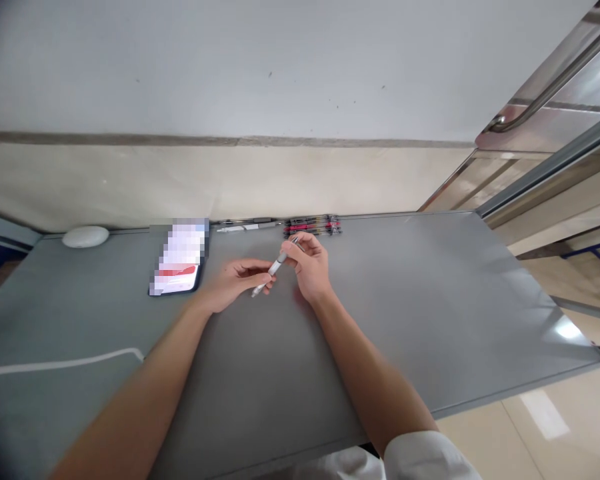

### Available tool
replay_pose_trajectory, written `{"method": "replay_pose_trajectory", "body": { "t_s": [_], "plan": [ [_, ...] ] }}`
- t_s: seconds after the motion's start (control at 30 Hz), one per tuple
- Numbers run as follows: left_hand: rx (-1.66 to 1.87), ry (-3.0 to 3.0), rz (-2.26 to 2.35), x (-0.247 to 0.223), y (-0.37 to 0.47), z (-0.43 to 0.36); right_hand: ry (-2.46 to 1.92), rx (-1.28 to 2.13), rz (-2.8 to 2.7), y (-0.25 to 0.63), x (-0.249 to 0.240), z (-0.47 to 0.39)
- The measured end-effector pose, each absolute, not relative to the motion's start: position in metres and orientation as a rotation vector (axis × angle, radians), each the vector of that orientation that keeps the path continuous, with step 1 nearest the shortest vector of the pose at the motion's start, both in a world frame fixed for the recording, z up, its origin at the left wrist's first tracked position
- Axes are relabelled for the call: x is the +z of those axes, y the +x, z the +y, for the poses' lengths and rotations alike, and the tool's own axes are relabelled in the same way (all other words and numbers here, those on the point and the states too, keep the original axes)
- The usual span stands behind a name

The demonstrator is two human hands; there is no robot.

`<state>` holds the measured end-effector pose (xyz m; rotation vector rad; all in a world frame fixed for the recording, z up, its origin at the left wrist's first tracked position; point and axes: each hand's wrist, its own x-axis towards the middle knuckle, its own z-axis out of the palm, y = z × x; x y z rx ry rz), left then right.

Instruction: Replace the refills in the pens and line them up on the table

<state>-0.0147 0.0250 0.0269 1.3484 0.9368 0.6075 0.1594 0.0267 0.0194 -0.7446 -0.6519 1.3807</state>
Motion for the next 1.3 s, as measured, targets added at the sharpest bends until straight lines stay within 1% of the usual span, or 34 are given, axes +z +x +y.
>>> {"method": "replay_pose_trajectory", "body": {
  "t_s": [0.43, 0.63, 0.77, 1.07, 1.3],
  "plan": [
    [0.607, 1.375, 0.935, 0.0261, -0.0149, 0.0233, -0.784, 1.389, -0.702, 0.1611, 0.0208, 0.0240],
    [0.720, 1.440, 1.064, 0.0236, -0.0095, 0.0196, -0.797, 1.299, -0.620, 0.1612, 0.0171, 0.0268],
    [0.727, 1.460, 1.108, 0.0218, -0.0076, 0.0180, -0.821, 1.295, -0.616, 0.1614, 0.0163, 0.0264],
    [0.636, 1.364, 0.923, 0.0279, -0.0131, 0.0215, -0.789, 1.376, -0.657, 0.1611, 0.0200, 0.0250],
    [0.717, 1.410, 1.047, 0.0249, -0.0091, 0.0219, -0.808, 1.290, -0.591, 0.1617, 0.0162, 0.0291]
  ]
}}
